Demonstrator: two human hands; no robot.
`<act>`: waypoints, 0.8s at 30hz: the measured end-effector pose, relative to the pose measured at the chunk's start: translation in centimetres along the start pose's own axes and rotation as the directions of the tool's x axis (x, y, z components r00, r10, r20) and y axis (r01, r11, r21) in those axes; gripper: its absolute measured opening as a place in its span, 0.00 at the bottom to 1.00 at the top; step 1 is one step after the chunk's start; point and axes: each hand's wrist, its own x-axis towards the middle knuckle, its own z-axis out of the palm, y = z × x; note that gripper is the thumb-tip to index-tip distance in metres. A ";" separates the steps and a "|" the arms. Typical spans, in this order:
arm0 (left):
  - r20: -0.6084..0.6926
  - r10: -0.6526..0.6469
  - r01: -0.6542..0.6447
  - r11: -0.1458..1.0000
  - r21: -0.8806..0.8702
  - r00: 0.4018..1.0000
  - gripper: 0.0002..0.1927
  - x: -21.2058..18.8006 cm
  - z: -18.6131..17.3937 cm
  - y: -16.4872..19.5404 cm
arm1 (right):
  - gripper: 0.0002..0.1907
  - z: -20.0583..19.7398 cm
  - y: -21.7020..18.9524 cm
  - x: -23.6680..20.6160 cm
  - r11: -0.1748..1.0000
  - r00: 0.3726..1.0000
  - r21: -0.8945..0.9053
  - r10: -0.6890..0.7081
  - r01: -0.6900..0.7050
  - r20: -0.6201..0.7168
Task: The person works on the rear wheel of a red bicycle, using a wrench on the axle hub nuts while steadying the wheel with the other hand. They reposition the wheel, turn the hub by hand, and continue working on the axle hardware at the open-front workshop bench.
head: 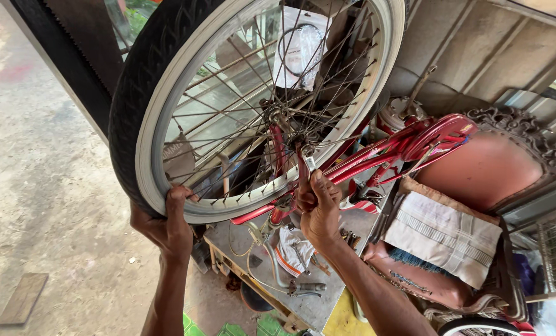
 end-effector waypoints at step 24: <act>0.142 -0.182 0.180 0.983 0.029 0.973 0.13 -1.0 -3.8 -1.5 | 0.22 -1.4 1.9 -1.1 0.867 0.952 -0.408 -0.304 0.284 0.016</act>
